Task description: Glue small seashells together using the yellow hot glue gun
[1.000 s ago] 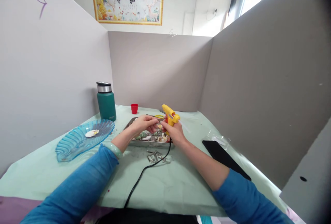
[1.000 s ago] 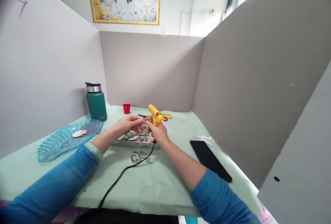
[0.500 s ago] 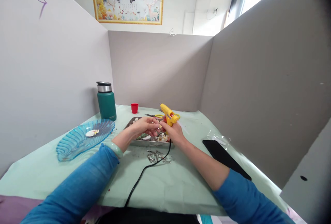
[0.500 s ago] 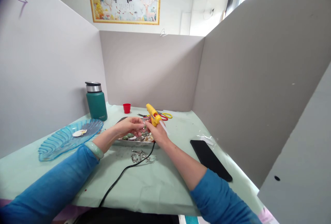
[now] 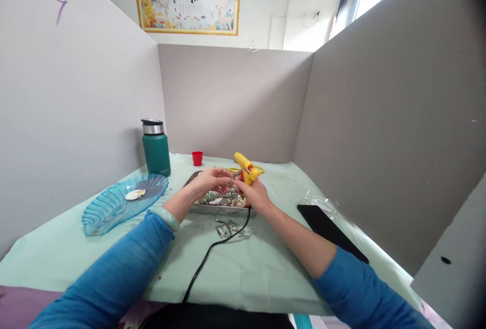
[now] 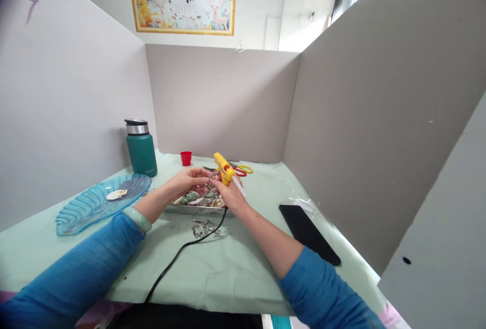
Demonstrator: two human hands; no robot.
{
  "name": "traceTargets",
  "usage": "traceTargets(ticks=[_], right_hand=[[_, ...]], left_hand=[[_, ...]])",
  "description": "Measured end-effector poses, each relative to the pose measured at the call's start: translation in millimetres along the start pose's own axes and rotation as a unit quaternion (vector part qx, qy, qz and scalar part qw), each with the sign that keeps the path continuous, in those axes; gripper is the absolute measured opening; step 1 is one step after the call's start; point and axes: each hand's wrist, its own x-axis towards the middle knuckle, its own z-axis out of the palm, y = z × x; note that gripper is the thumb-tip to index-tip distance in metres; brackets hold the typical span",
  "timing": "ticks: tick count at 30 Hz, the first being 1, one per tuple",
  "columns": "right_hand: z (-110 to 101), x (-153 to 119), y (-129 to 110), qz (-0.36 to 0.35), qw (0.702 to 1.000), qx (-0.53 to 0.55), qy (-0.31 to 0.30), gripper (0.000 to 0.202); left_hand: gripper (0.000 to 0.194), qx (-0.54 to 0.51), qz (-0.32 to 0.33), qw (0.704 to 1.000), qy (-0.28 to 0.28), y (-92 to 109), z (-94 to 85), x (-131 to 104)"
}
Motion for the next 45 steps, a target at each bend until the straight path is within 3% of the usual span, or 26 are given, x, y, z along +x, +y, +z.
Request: traceTargets(ticks=[9,14,23,34,45], right_hand=[[1,4,12,-0.017,0.999,-0.022,0.031,0.023],[0,3,8,0.01,0.998,0.038,0.056,0.034],[-16,5,1,0.058,0.993,0.025,-0.103,0.043],[-21,4,3,0.041,0.984,-0.113,-0.131,0.049],[-18,3,-2,0.064,0.985,-0.094,-0.129,0.037]], left_hand=[[0.03,0.059,-0.008,0.998,0.03,7,0.6,0],[0.027,0.009,0.008,0.992,0.129,6,-0.5,2],[0.018,-0.071,0.056,0.967,0.239,-4,-8.0,10],[0.01,-0.1,0.061,0.956,0.267,-17,-3.1,13],[0.016,-0.082,0.083,0.957,0.264,-19,-3.7,14]])
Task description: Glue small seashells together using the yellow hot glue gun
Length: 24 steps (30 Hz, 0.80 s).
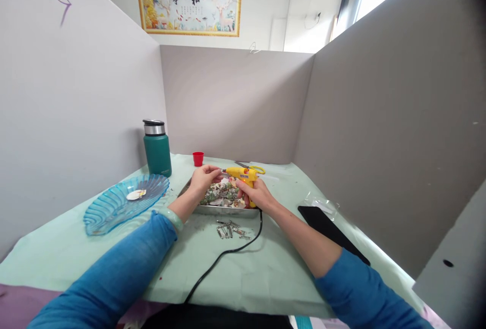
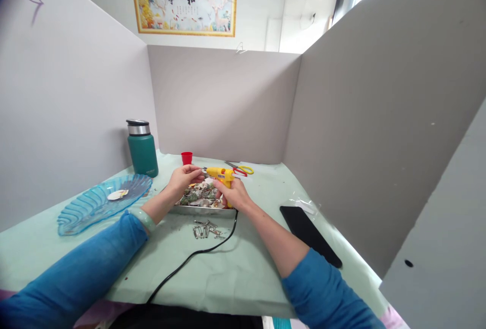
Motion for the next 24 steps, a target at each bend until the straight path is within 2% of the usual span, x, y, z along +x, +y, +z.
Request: traceTargets(ticks=[4,13,24], right_hand=[[0.3,-1.4,-2.4,0.003,1.0,-0.004,0.004,0.033],[-0.3,1.3,4.6,-0.003,1.0,-0.019,-0.001,0.04],[0.2,-1.3,-2.2,0.008,1.0,-0.027,0.005,0.04]], left_hand=[[0.015,0.002,-0.005,1.0,0.001,1.5,0.7,-1.0],[0.013,0.0,-0.007,1.0,0.008,2.8,1.4,-2.3],[0.017,0.0,0.002,1.0,0.005,1.6,0.2,-0.9]])
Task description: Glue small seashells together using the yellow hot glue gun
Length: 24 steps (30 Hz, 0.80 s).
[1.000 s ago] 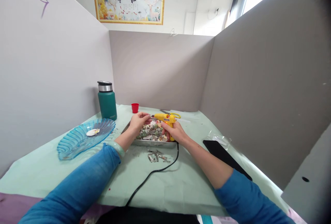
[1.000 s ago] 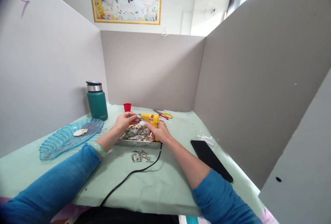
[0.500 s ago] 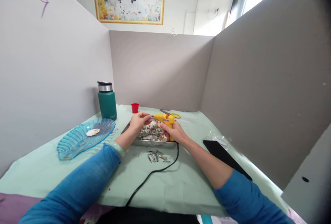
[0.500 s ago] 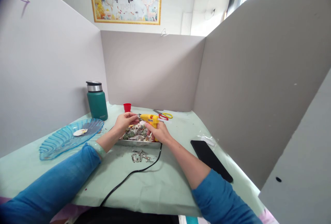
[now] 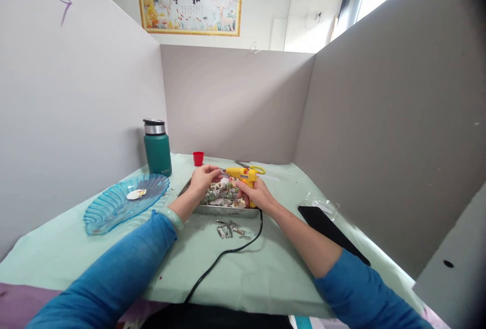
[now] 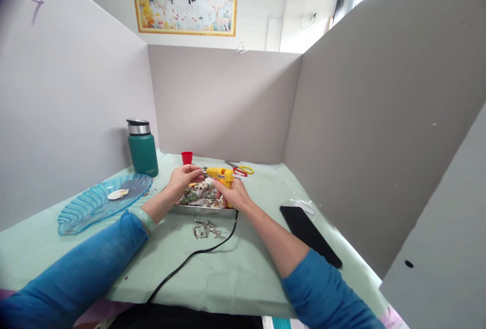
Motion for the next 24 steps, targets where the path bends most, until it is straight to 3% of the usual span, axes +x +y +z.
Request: traceTargets(ticks=[15,24], right_hand=[[0.8,-0.8,-1.6,-0.001,1.0,0.02,0.004,0.03],[0.5,3.7,6.4,-0.008,1.0,0.024,-0.002,0.035]], left_hand=[[0.02,0.004,0.011,1.0,-0.01,-3.0,-1.1,2.0],[0.021,-0.002,0.013,1.0,-0.002,-2.1,-0.8,1.5]])
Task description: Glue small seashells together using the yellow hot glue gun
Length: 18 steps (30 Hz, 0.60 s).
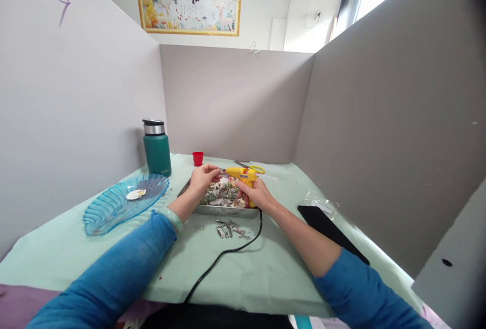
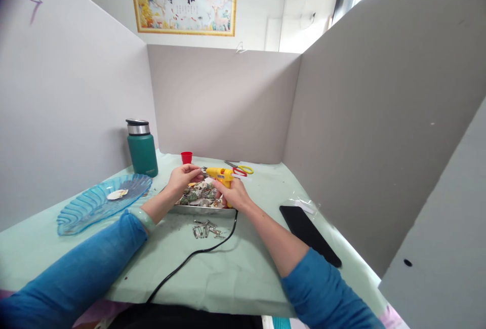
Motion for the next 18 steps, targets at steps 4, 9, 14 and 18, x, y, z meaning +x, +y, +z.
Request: traceTargets(ticks=[4,9,14,18], right_hand=[[-0.3,0.1,1.6,-0.007,1.0,-0.006,-0.001,0.039],[-0.3,-1.8,-1.9,0.0,1.0,0.003,-0.001,0.036],[0.3,-3.5,-6.0,0.007,1.0,-0.003,-0.002,0.034],[0.6,-3.4,-5.9,0.007,1.0,-0.012,0.0,0.034]], left_hand=[[0.021,0.009,-0.001,1.0,-0.005,-1.2,0.5,0.3],[0.023,0.011,-0.002,1.0,-0.004,-0.2,0.8,0.2],[0.023,0.017,0.003,1.0,-0.007,-0.8,0.4,0.6],[0.021,0.02,0.006,1.0,-0.005,-1.1,0.5,0.5]])
